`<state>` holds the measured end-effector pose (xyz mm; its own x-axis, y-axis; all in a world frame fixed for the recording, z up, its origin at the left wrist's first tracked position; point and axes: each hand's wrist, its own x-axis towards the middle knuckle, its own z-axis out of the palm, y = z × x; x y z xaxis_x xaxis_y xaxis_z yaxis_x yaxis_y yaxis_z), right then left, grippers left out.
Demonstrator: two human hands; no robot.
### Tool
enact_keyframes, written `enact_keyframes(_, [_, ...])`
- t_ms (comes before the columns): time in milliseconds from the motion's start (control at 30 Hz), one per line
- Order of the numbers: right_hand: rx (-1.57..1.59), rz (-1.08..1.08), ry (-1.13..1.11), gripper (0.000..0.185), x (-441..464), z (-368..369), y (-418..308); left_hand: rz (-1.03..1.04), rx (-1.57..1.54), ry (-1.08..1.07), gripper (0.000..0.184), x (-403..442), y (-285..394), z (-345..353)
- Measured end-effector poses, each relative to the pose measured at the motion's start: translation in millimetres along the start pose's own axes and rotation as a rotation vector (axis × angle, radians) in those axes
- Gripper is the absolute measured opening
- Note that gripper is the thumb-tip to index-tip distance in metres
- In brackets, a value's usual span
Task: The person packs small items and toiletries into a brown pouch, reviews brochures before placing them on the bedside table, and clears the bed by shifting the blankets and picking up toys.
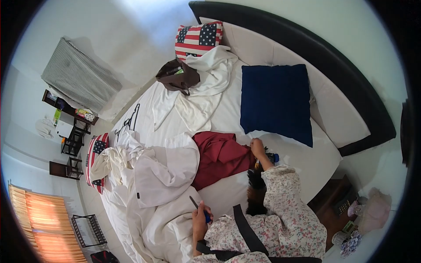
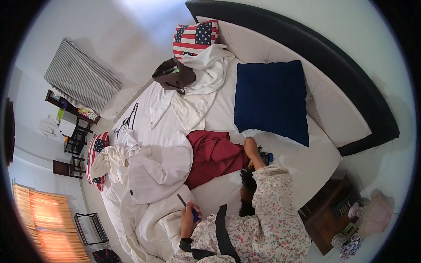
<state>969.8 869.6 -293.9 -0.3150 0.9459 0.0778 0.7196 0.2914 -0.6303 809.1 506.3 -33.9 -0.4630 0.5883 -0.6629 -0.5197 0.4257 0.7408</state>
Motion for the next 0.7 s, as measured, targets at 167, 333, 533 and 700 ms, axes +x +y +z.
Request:
enact_keyframes(167, [0.609,0.113,0.086,0.014,-21.3,-51.8,-42.0,-0.003,0.079,-0.044,0.044,0.2,2.8,5.3])
enact_keyframes(333, [1.145,-0.062,-0.429,0.019,-101.9,-120.5,-163.4,0.034,0.036,-0.164,0.055,-4.4,16.5,16.3])
enact_keyframes(533, [0.815,-0.548,-0.437,0.026,-183.8,-133.1,-249.4,0.079,-0.028,-0.146,0.047,-7.7,11.3,16.5])
enact_keyframes(700, [0.907,-0.621,-0.612,0.030,-182.7,-138.6,-258.8,0.117,-0.070,-0.044,0.036,-23.9,16.9,5.6])
